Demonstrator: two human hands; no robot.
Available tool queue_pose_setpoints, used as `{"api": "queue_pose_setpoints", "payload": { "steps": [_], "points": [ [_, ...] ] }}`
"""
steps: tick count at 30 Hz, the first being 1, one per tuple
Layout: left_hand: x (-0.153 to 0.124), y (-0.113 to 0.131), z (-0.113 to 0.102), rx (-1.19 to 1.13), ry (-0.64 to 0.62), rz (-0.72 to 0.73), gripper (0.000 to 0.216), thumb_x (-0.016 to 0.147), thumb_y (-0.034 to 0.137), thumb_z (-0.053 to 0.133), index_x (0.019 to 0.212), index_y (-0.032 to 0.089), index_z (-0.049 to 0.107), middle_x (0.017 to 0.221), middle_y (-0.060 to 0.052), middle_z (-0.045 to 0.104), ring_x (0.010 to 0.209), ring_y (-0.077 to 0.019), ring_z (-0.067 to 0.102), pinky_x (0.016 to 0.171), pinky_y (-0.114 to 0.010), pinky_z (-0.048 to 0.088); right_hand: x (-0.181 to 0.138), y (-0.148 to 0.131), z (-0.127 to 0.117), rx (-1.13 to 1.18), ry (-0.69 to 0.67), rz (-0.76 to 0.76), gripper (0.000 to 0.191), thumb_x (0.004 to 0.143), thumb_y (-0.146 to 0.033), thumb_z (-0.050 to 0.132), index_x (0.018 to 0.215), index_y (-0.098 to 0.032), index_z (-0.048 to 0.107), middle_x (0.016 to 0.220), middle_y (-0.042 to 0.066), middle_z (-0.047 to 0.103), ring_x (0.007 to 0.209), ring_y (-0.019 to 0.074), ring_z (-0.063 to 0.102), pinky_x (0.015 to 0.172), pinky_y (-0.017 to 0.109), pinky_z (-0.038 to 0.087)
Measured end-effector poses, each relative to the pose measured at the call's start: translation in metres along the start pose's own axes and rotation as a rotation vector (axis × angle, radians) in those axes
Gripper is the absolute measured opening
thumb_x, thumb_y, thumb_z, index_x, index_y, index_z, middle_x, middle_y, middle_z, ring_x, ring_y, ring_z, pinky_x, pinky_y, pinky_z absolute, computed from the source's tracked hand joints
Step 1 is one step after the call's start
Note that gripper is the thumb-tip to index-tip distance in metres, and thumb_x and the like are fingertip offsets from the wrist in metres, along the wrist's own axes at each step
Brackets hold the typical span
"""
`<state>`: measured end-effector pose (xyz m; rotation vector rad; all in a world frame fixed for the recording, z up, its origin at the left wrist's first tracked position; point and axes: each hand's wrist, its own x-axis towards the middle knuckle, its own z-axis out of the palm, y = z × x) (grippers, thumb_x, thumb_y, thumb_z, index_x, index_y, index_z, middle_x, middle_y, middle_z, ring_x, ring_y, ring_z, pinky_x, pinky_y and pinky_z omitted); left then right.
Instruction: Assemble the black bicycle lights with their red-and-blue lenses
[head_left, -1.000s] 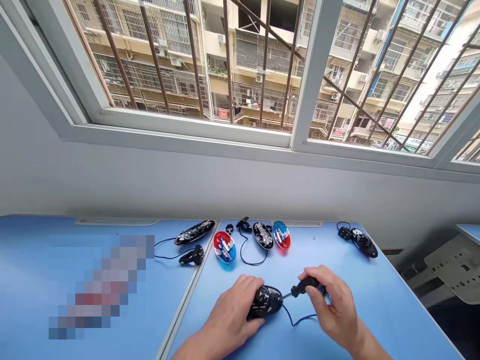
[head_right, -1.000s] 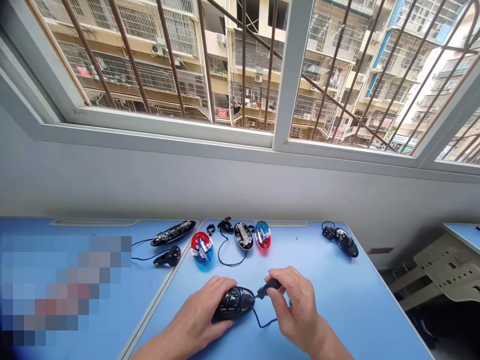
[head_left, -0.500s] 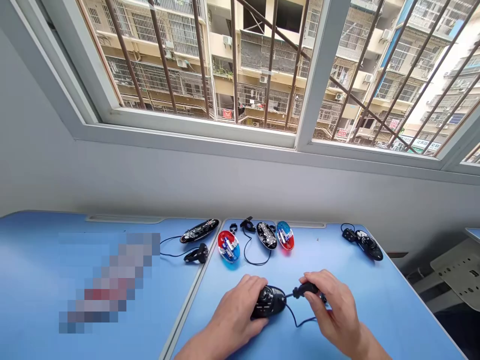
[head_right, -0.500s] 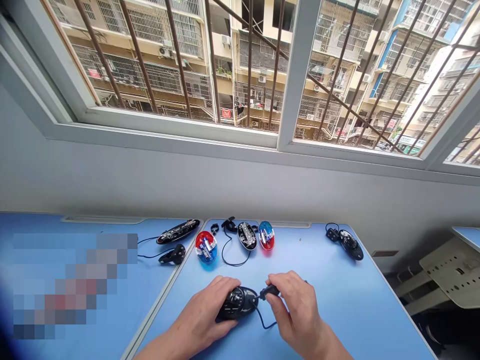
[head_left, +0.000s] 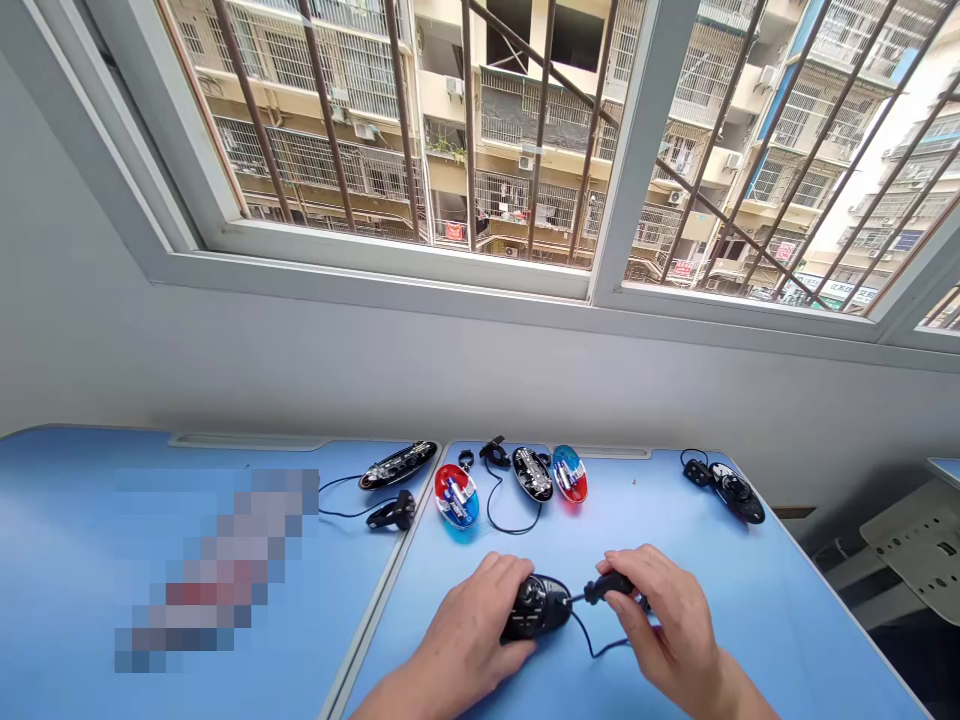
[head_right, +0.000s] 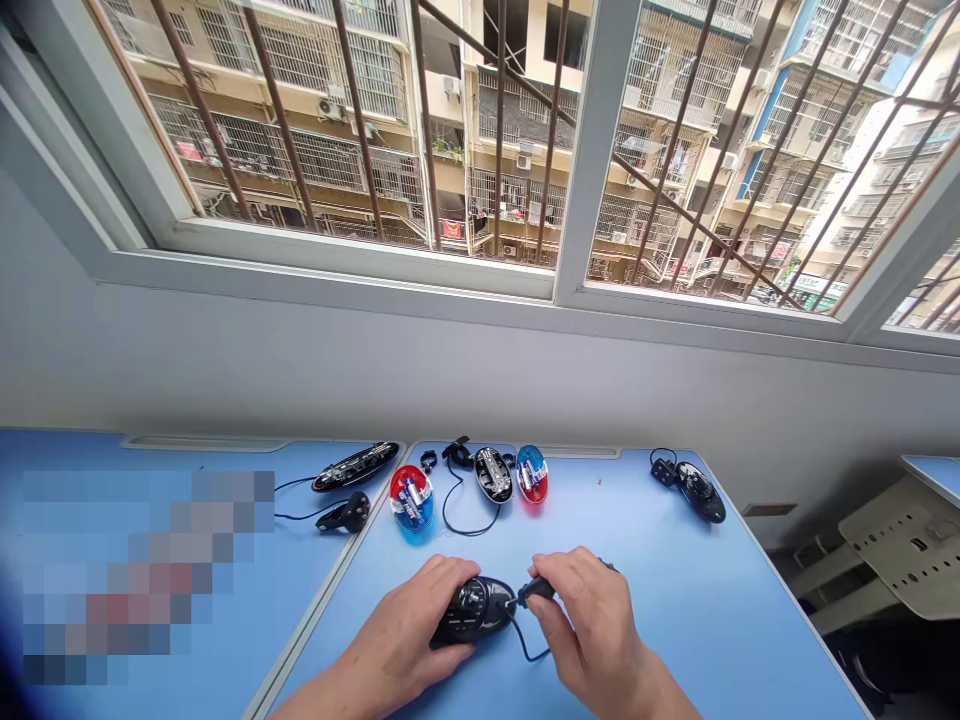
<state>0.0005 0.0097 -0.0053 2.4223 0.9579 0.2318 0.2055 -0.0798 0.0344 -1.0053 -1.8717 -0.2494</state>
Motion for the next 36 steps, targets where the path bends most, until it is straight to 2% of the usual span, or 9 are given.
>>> {"api": "queue_pose_setpoints", "payload": {
  "steps": [13, 20, 24, 30, 32, 36],
  "points": [
    [-0.001, 0.004, -0.003, 0.014, 0.001, -0.006, 0.037, 0.066, 0.015, 0.063, 0.1, 0.024, 0.051, 0.102, -0.004, 0.063, 0.096, -0.0259, 0.055, 0.076, -0.031, 0.043, -0.002, 0.0, 0.003, 0.022, -0.047, -0.003, 0.032, 0.094, -0.011, 0.048, 0.125, -0.019, 0.051, 0.087, 0.009, 0.071, 0.067, 0.019, 0.063, 0.056, 0.031, 0.054],
    [-0.001, 0.004, -0.001, 0.013, 0.046, 0.013, 0.036, 0.066, 0.013, 0.059, 0.1, 0.022, 0.052, 0.1, -0.005, 0.063, 0.095, -0.0264, 0.056, 0.077, -0.034, 0.045, 0.004, -0.002, 0.015, 0.1, -0.027, 0.018, 0.04, 0.093, -0.009, 0.047, 0.132, -0.02, 0.049, 0.099, 0.011, 0.071, 0.084, 0.0217, 0.067, 0.069, 0.036, 0.059],
    [-0.001, 0.006, -0.002, 0.019, 0.044, 0.0, 0.035, 0.066, 0.015, 0.061, 0.098, 0.023, 0.052, 0.099, -0.005, 0.064, 0.094, -0.0268, 0.056, 0.077, -0.033, 0.046, 0.002, 0.002, 0.024, 0.171, 0.01, 0.07, 0.046, 0.095, -0.011, 0.046, 0.139, -0.022, 0.042, 0.102, 0.01, 0.072, 0.083, 0.019, 0.069, 0.069, 0.032, 0.061],
    [-0.001, 0.008, -0.003, 0.037, 0.041, -0.002, 0.033, 0.067, 0.016, 0.06, 0.098, 0.023, 0.052, 0.098, -0.006, 0.063, 0.095, -0.0273, 0.057, 0.076, -0.033, 0.045, 0.007, 0.006, 0.034, 0.171, 0.056, 0.053, 0.033, 0.094, -0.012, 0.052, 0.125, -0.025, 0.054, 0.091, 0.007, 0.073, 0.072, 0.0169, 0.067, 0.06, 0.03, 0.058],
    [-0.001, 0.008, -0.003, 0.041, 0.041, -0.007, 0.032, 0.067, 0.017, 0.059, 0.098, 0.022, 0.052, 0.097, -0.006, 0.063, 0.095, -0.0273, 0.057, 0.076, -0.032, 0.045, 0.008, 0.005, 0.032, 0.169, 0.039, 0.024, 0.036, 0.094, -0.012, 0.051, 0.128, -0.023, 0.052, 0.098, 0.009, 0.073, 0.08, 0.0193, 0.069, 0.066, 0.034, 0.059],
    [-0.001, 0.008, -0.004, 0.04, 0.026, -0.008, 0.031, 0.068, 0.018, 0.06, 0.098, 0.021, 0.053, 0.098, -0.007, 0.064, 0.095, -0.0273, 0.056, 0.076, -0.033, 0.044, 0.008, 0.004, 0.018, 0.205, -0.033, 0.032, 0.043, 0.094, -0.007, 0.044, 0.133, -0.022, 0.05, 0.117, 0.013, 0.069, 0.111, 0.0241, 0.065, 0.088, 0.043, 0.058]
  ]
}}
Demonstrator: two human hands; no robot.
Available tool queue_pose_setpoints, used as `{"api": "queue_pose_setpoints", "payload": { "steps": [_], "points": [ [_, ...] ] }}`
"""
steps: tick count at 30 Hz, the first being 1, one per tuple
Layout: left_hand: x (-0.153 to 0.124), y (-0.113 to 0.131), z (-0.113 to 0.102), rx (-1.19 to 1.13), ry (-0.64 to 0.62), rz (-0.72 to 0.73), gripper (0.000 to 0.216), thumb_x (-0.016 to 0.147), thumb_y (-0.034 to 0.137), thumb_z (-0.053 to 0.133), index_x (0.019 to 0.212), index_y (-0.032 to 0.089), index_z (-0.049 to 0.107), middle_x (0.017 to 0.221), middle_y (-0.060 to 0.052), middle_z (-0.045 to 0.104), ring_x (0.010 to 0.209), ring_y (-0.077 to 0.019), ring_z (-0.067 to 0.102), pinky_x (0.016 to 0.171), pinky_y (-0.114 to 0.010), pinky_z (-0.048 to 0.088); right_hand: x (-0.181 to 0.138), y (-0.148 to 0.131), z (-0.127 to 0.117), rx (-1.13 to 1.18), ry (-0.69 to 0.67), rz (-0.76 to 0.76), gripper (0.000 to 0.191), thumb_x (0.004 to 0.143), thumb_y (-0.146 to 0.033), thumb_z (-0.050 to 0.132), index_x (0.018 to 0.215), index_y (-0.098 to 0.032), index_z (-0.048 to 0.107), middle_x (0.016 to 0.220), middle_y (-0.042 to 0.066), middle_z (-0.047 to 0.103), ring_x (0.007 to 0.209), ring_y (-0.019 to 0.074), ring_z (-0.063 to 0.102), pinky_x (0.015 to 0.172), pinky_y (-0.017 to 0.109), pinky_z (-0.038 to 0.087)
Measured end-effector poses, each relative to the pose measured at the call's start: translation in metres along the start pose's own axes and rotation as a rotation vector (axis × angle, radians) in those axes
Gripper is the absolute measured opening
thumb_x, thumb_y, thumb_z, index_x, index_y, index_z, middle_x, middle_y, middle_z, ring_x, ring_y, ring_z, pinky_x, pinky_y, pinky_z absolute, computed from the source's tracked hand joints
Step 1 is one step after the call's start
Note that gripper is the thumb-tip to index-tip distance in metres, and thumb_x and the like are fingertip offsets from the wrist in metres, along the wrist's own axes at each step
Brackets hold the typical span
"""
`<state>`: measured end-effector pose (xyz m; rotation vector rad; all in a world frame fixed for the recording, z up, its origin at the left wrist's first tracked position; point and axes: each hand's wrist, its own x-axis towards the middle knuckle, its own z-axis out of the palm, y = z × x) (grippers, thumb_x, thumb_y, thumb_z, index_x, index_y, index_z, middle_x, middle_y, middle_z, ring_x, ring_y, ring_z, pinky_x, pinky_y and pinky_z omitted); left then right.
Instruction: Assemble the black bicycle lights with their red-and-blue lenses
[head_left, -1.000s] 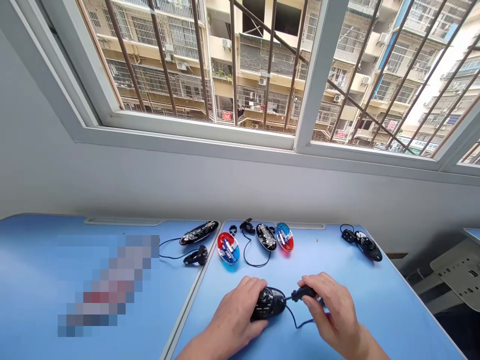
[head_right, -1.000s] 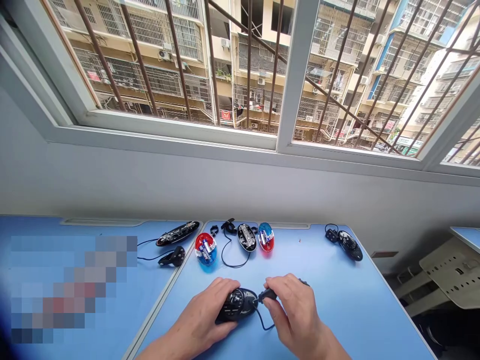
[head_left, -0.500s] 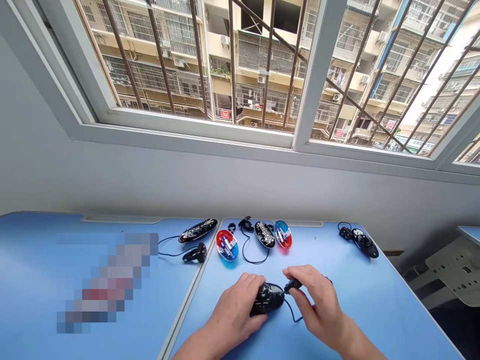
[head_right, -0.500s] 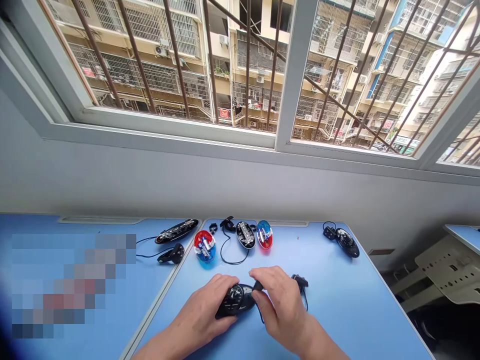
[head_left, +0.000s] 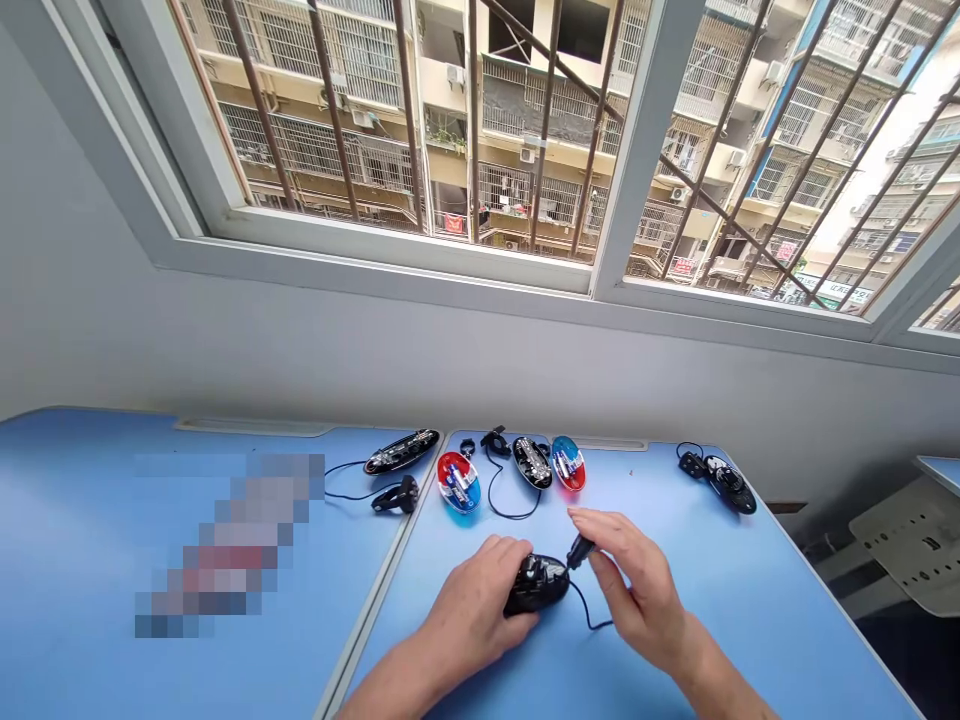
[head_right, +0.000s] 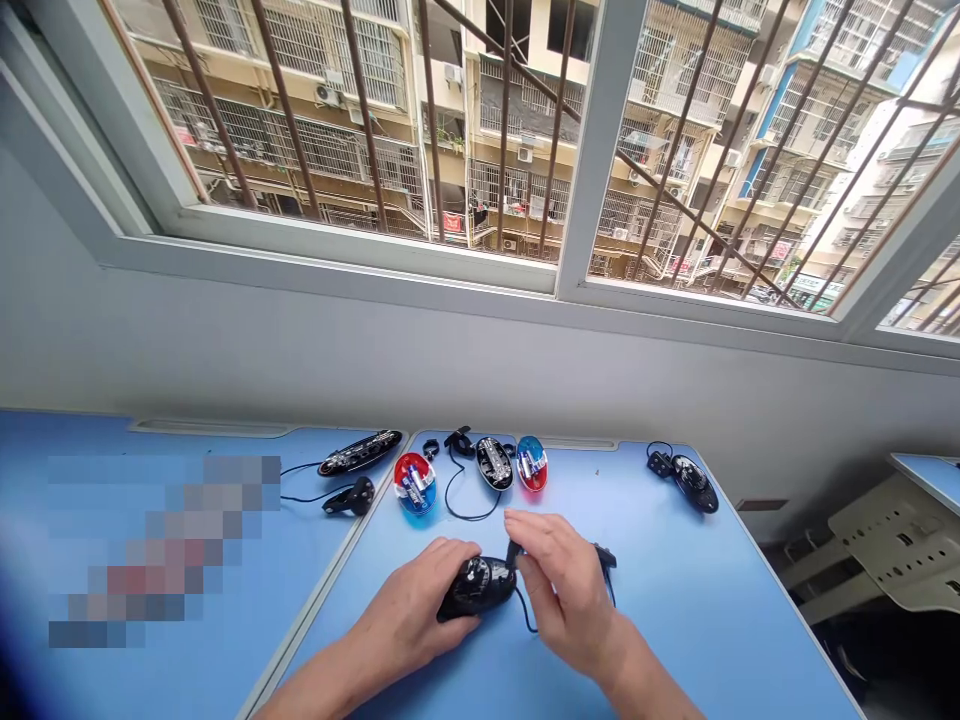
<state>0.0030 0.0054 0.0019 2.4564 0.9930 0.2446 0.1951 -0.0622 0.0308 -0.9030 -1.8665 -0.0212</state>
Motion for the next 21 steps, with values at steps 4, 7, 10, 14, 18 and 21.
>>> {"api": "queue_pose_setpoints", "payload": {
  "steps": [4, 7, 10, 14, 18, 21],
  "points": [
    [-0.001, 0.0, 0.0, 0.001, -0.002, 0.002, 0.03, 0.068, 0.018, 0.06, 0.097, 0.023, 0.052, 0.097, -0.005, 0.064, 0.094, -0.0262, 0.056, 0.075, -0.031, 0.043, -0.003, 0.0, -0.01, 0.054, 0.025, 0.085, 0.041, 0.093, -0.005, 0.048, 0.128, -0.024, 0.055, 0.11, 0.01, 0.072, 0.103, 0.0211, 0.069, 0.082, 0.035, 0.061],
    [0.0, 0.0, 0.0, 0.0, -0.006, -0.003, 0.031, 0.069, 0.018, 0.06, 0.098, 0.022, 0.052, 0.097, -0.005, 0.063, 0.094, -0.026, 0.055, 0.075, -0.031, 0.043, -0.005, 0.001, -0.008, 0.065, 0.082, 0.175, 0.036, 0.092, -0.007, 0.052, 0.122, -0.024, 0.058, 0.101, 0.008, 0.073, 0.088, 0.0174, 0.07, 0.069, 0.028, 0.062],
    [0.001, -0.001, -0.001, -0.004, -0.015, 0.001, 0.032, 0.069, 0.018, 0.059, 0.1, 0.021, 0.052, 0.098, -0.006, 0.063, 0.095, -0.0264, 0.055, 0.075, -0.032, 0.044, -0.006, 0.004, -0.001, 0.025, 0.138, 0.15, 0.035, 0.091, -0.008, 0.056, 0.121, -0.025, 0.058, 0.096, 0.006, 0.072, 0.078, 0.016, 0.067, 0.065, 0.028, 0.06],
    [0.001, -0.001, -0.001, -0.019, -0.013, -0.003, 0.033, 0.069, 0.018, 0.06, 0.101, 0.02, 0.053, 0.098, -0.007, 0.062, 0.095, -0.0272, 0.055, 0.076, -0.033, 0.044, -0.006, 0.007, 0.005, -0.014, 0.135, 0.064, 0.038, 0.09, -0.007, 0.057, 0.124, -0.025, 0.058, 0.09, 0.006, 0.069, 0.076, 0.0167, 0.063, 0.062, 0.03, 0.058],
    [0.0, -0.001, 0.0, -0.022, -0.001, 0.005, 0.031, 0.069, 0.018, 0.06, 0.1, 0.02, 0.054, 0.098, -0.007, 0.063, 0.094, -0.0269, 0.055, 0.076, -0.033, 0.044, -0.006, 0.005, 0.001, 0.041, 0.096, 0.101, 0.037, 0.091, -0.007, 0.053, 0.123, -0.024, 0.058, 0.097, 0.008, 0.07, 0.085, 0.0186, 0.065, 0.063, 0.029, 0.058],
    [0.0, -0.001, 0.0, -0.018, -0.001, 0.009, 0.032, 0.068, 0.017, 0.059, 0.1, 0.019, 0.054, 0.097, -0.007, 0.063, 0.093, -0.0269, 0.055, 0.074, -0.033, 0.044, -0.007, 0.001, -0.006, 0.122, 0.01, 0.163, 0.038, 0.092, -0.008, 0.049, 0.126, -0.024, 0.056, 0.111, 0.01, 0.07, 0.098, 0.0199, 0.067, 0.071, 0.03, 0.06]
  ]
}}
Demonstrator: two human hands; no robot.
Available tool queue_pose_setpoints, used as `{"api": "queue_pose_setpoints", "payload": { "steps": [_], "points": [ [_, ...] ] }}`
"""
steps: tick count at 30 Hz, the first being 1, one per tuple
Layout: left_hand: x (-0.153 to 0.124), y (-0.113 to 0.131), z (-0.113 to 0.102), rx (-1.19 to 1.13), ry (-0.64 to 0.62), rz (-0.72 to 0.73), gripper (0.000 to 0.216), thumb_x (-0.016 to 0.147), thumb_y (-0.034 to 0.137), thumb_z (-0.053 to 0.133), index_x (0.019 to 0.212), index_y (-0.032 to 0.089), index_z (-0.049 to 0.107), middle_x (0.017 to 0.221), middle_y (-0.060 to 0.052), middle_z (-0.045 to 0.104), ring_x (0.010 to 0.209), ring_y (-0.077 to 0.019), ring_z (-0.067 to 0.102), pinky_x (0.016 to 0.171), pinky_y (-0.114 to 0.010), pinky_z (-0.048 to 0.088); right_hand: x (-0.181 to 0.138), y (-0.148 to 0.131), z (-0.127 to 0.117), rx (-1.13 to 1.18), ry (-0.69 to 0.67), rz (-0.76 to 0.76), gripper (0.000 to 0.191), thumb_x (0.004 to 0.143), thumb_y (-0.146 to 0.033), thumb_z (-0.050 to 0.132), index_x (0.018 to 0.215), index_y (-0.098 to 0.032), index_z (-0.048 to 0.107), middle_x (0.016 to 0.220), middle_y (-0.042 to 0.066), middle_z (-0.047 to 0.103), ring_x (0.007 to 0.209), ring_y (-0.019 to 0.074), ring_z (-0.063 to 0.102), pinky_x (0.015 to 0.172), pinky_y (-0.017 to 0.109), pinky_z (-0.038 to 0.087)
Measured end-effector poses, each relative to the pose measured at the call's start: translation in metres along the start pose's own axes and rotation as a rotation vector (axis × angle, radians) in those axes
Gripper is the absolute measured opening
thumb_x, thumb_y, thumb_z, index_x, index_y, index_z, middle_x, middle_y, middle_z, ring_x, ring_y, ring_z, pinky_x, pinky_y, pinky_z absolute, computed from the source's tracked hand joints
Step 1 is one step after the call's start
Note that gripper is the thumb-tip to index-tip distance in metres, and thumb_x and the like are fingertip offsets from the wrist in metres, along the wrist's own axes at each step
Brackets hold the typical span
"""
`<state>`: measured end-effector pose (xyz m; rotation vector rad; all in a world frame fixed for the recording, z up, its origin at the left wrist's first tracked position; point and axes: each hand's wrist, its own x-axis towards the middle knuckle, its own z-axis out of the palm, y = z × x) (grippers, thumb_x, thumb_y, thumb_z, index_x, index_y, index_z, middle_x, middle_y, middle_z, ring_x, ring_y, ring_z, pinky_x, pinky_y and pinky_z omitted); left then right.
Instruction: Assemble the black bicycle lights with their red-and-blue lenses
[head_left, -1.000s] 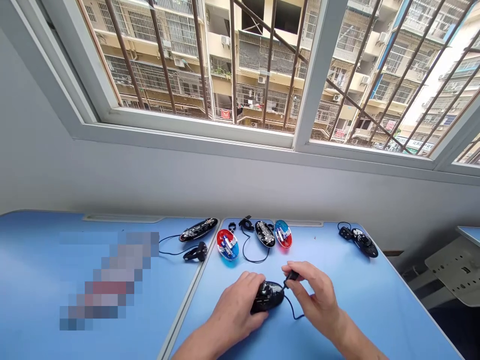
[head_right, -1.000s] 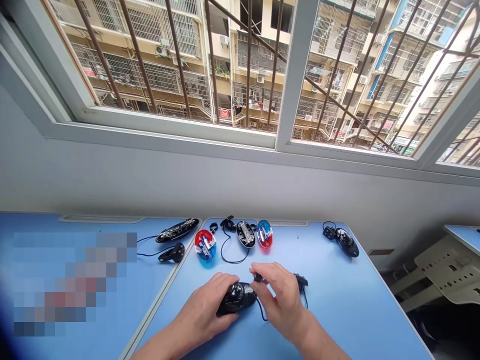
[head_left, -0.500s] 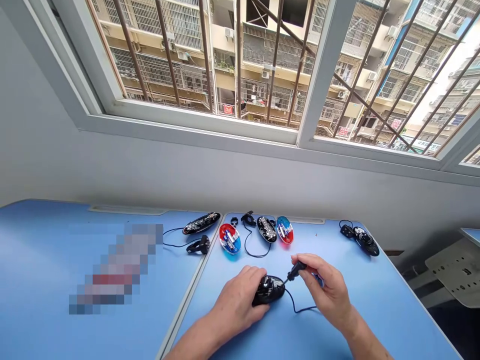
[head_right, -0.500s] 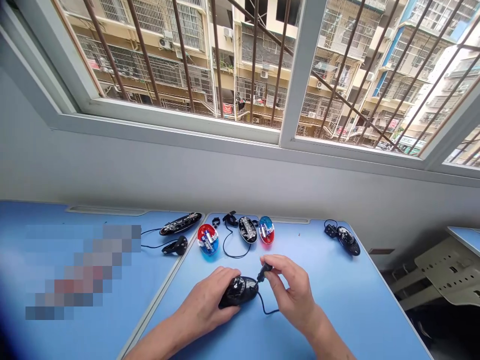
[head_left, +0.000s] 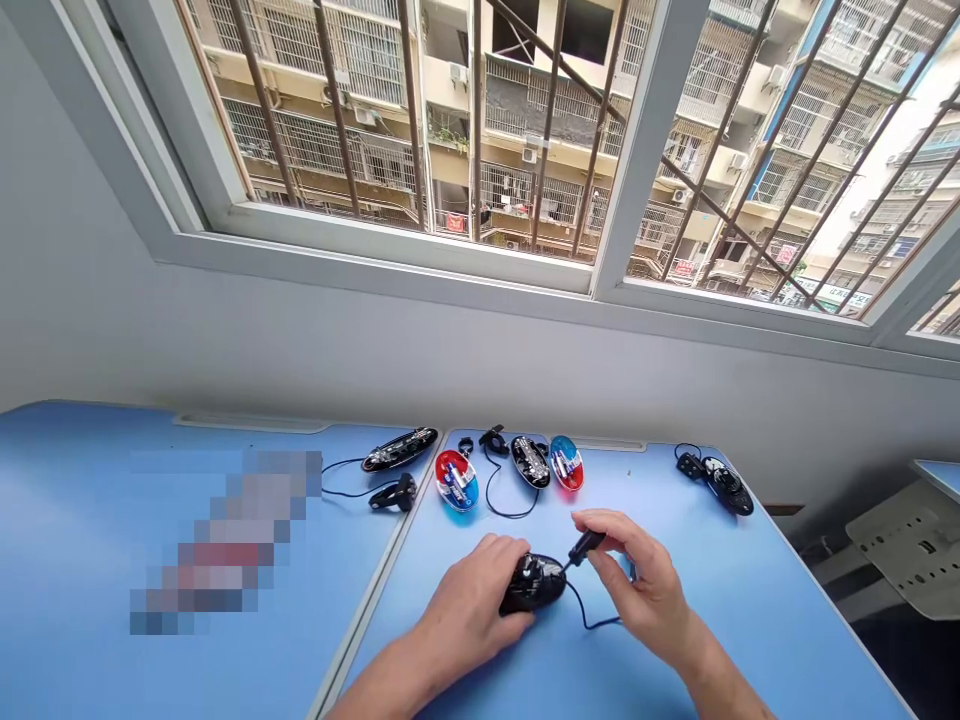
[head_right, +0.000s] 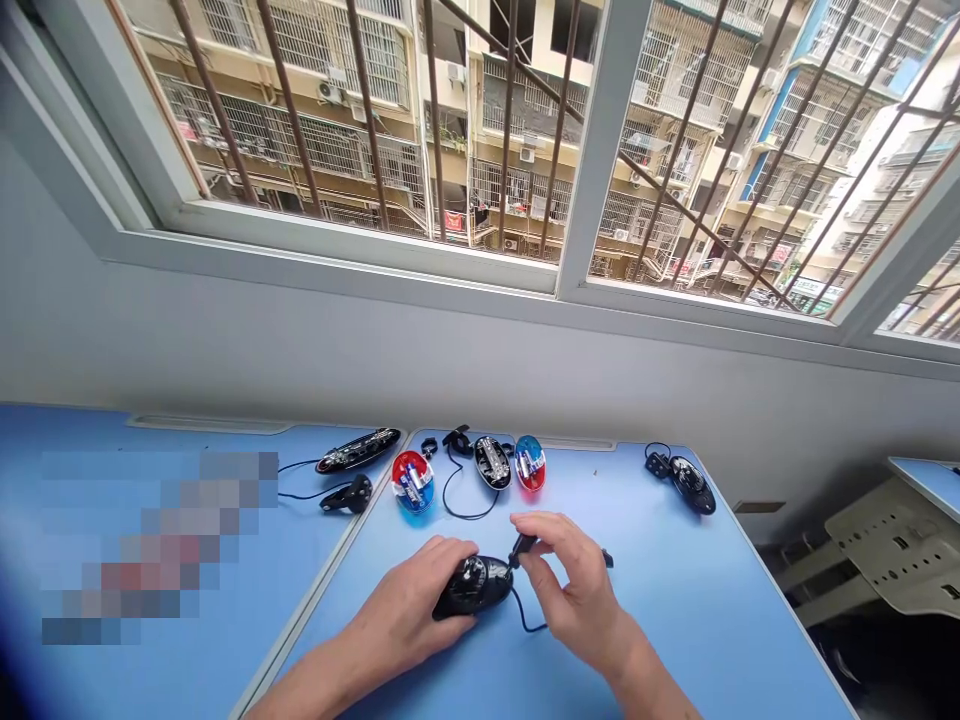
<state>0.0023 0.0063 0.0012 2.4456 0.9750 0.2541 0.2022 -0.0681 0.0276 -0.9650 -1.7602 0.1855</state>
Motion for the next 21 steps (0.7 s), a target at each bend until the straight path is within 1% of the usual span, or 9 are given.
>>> {"api": "queue_pose_setpoints", "payload": {
  "steps": [3, 6, 10, 15, 19, 21],
  "points": [
    [0.0, 0.0, 0.0, -0.006, 0.002, 0.005, 0.034, 0.068, 0.017, 0.059, 0.102, 0.018, 0.055, 0.096, -0.007, 0.063, 0.094, -0.0273, 0.055, 0.073, -0.033, 0.044, -0.002, -0.001, -0.004, 0.059, -0.055, 0.073, 0.037, 0.093, -0.008, 0.05, 0.125, -0.026, 0.056, 0.113, 0.007, 0.071, 0.099, 0.0191, 0.068, 0.077, 0.03, 0.06],
    [0.0, 0.0, 0.001, -0.007, 0.006, 0.009, 0.035, 0.067, 0.016, 0.058, 0.102, 0.019, 0.055, 0.096, -0.007, 0.063, 0.094, -0.0274, 0.055, 0.074, -0.033, 0.044, -0.004, 0.002, -0.004, 0.072, -0.03, 0.094, 0.035, 0.092, -0.008, 0.053, 0.121, -0.027, 0.058, 0.106, 0.005, 0.072, 0.093, 0.0175, 0.069, 0.077, 0.029, 0.06],
    [0.0, -0.002, 0.003, -0.015, 0.021, 0.023, 0.034, 0.066, 0.015, 0.058, 0.1, 0.019, 0.054, 0.096, -0.006, 0.063, 0.094, -0.0275, 0.055, 0.074, -0.034, 0.044, -0.003, 0.005, 0.0, 0.043, 0.009, 0.013, 0.038, 0.092, -0.008, 0.056, 0.124, -0.027, 0.056, 0.099, 0.005, 0.073, 0.083, 0.0164, 0.068, 0.072, 0.031, 0.06],
    [0.001, -0.006, 0.008, -0.03, 0.059, 0.044, 0.035, 0.065, 0.014, 0.059, 0.099, 0.02, 0.054, 0.095, -0.006, 0.062, 0.093, -0.0278, 0.056, 0.075, -0.035, 0.044, -0.001, 0.002, 0.008, -0.086, 0.022, -0.132, 0.041, 0.091, -0.007, 0.057, 0.127, -0.026, 0.055, 0.093, 0.006, 0.072, 0.079, 0.0182, 0.067, 0.067, 0.032, 0.058],
    [0.002, -0.007, 0.009, -0.031, 0.063, 0.049, 0.035, 0.065, 0.014, 0.059, 0.099, 0.02, 0.054, 0.095, -0.006, 0.063, 0.092, -0.0279, 0.056, 0.075, -0.035, 0.044, -0.001, 0.003, 0.015, -0.241, 0.121, -0.127, 0.04, 0.089, -0.007, 0.06, 0.125, -0.023, 0.054, 0.087, 0.007, 0.07, 0.071, 0.0181, 0.063, 0.062, 0.032, 0.055],
    [0.002, -0.006, 0.008, -0.028, 0.062, 0.043, 0.034, 0.065, 0.014, 0.059, 0.099, 0.02, 0.054, 0.094, -0.005, 0.063, 0.092, -0.0275, 0.056, 0.075, -0.034, 0.044, -0.001, 0.004, 0.017, -0.278, 0.153, -0.109, 0.04, 0.089, -0.008, 0.06, 0.125, -0.023, 0.054, 0.085, 0.006, 0.069, 0.068, 0.0177, 0.061, 0.06, 0.032, 0.055]
  ]
}}
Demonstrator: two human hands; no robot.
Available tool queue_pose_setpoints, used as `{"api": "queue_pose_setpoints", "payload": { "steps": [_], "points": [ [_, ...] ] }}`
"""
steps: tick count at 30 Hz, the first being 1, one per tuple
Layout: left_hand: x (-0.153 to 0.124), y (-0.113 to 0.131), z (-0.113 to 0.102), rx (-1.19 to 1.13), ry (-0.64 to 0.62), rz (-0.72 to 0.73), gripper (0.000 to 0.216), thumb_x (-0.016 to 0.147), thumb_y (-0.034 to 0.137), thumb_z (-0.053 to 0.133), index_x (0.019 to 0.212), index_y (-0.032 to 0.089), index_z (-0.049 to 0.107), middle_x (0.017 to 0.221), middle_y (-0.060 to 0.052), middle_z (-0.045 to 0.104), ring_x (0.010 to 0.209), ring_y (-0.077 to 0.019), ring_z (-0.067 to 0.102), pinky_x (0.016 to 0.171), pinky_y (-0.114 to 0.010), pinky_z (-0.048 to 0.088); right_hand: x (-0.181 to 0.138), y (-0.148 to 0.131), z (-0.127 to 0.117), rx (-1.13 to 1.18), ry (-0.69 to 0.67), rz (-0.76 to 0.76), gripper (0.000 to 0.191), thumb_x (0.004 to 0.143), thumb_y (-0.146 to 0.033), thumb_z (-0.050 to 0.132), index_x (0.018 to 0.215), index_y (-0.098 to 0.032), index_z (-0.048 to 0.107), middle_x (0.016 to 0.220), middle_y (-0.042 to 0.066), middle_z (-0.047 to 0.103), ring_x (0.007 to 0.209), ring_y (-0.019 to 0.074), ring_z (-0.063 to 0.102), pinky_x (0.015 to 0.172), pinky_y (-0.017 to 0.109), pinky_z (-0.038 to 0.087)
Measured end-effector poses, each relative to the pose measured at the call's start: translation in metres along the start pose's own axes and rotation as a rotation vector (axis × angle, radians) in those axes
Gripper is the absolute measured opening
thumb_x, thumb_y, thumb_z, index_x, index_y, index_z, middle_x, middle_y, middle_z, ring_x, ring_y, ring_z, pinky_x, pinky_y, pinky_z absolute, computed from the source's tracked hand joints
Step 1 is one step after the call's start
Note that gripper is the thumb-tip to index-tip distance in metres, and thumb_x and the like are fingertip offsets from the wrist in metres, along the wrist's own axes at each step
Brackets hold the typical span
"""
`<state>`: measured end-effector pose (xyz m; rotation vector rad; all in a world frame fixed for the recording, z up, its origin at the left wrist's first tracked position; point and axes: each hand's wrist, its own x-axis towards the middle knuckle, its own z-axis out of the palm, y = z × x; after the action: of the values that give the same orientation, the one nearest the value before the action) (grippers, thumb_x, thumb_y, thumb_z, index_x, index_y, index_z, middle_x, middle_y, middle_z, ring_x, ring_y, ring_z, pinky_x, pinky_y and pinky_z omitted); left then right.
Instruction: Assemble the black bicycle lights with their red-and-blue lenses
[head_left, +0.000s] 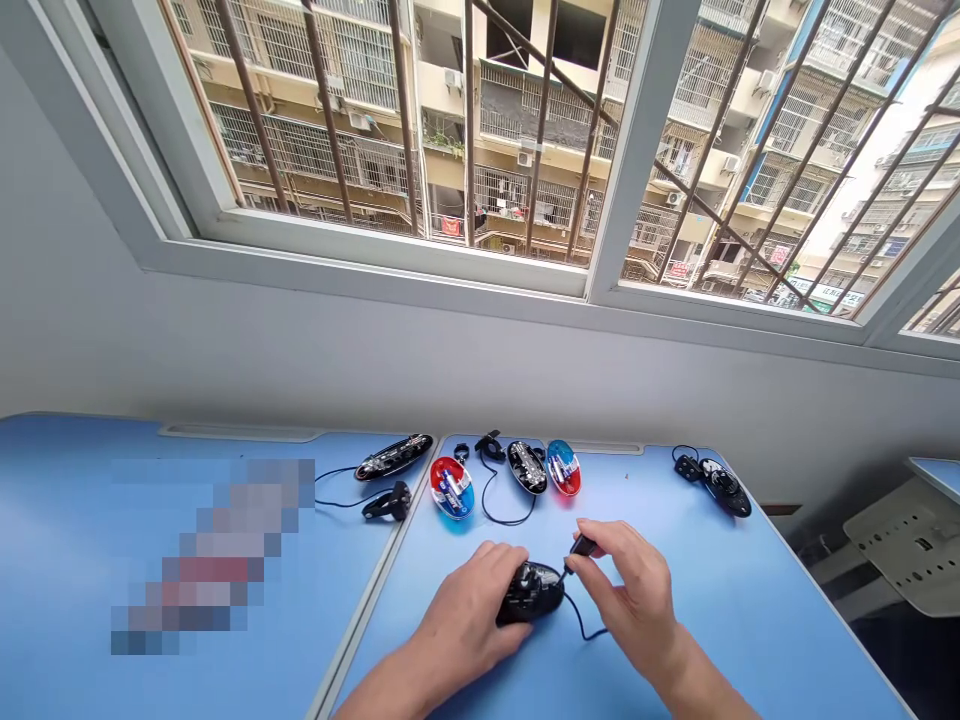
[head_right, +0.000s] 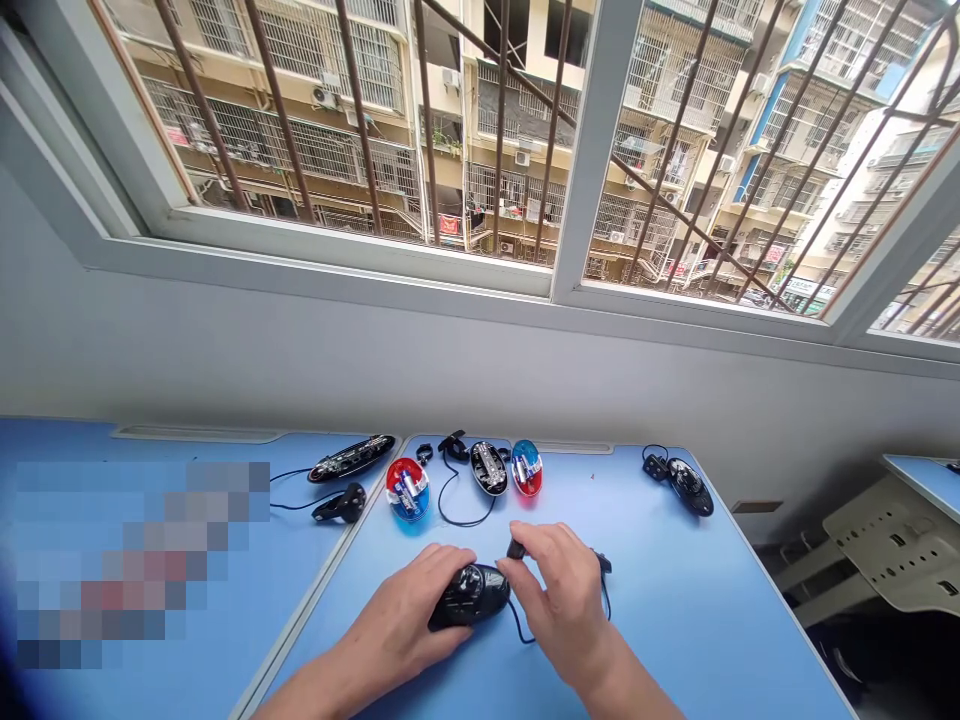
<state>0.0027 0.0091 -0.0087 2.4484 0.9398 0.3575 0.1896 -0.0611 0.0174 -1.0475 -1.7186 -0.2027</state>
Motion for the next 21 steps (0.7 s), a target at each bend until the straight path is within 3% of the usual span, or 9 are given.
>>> {"api": "queue_pose_setpoints", "payload": {
  "steps": [4, 10, 15, 21],
  "points": [
    [0.0, 0.002, -0.002, -0.013, -0.003, -0.012, 0.032, 0.067, 0.016, 0.06, 0.097, 0.021, 0.053, 0.095, -0.005, 0.063, 0.092, -0.0265, 0.056, 0.075, -0.034, 0.044, 0.001, 0.0, -0.002, 0.099, -0.039, 0.016, 0.036, 0.09, -0.01, 0.057, 0.123, -0.024, 0.054, 0.086, 0.006, 0.069, 0.071, 0.0178, 0.062, 0.061, 0.032, 0.056],
    [-0.001, 0.001, -0.005, -0.05, -0.021, -0.019, 0.032, 0.064, 0.018, 0.062, 0.095, 0.022, 0.054, 0.093, -0.004, 0.063, 0.089, -0.0253, 0.055, 0.075, -0.034, 0.043, -0.002, 0.001, -0.017, 0.268, -0.214, 0.109, 0.043, 0.092, -0.006, 0.049, 0.129, -0.027, 0.05, 0.113, 0.008, 0.069, 0.1, 0.0196, 0.067, 0.075, 0.03, 0.059],
    [-0.001, -0.001, -0.004, -0.068, -0.009, 0.01, 0.034, 0.064, 0.017, 0.061, 0.097, 0.022, 0.054, 0.092, -0.003, 0.063, 0.087, -0.0244, 0.055, 0.072, -0.032, 0.043, -0.002, 0.0, -0.018, 0.249, -0.183, 0.149, 0.032, 0.093, -0.011, 0.052, 0.122, -0.026, 0.055, 0.101, 0.004, 0.073, 0.086, 0.0158, 0.07, 0.07, 0.024, 0.06],
    [0.0, -0.002, 0.001, -0.072, 0.024, 0.085, 0.035, 0.064, 0.013, 0.058, 0.097, 0.023, 0.052, 0.093, -0.002, 0.064, 0.086, -0.0245, 0.055, 0.072, -0.032, 0.043, -0.005, -0.003, -0.015, 0.166, -0.055, 0.153, 0.017, 0.095, -0.023, 0.055, 0.113, -0.023, 0.057, 0.088, 0.004, 0.073, 0.072, 0.0163, 0.07, 0.063, 0.026, 0.061]
  ]
}}
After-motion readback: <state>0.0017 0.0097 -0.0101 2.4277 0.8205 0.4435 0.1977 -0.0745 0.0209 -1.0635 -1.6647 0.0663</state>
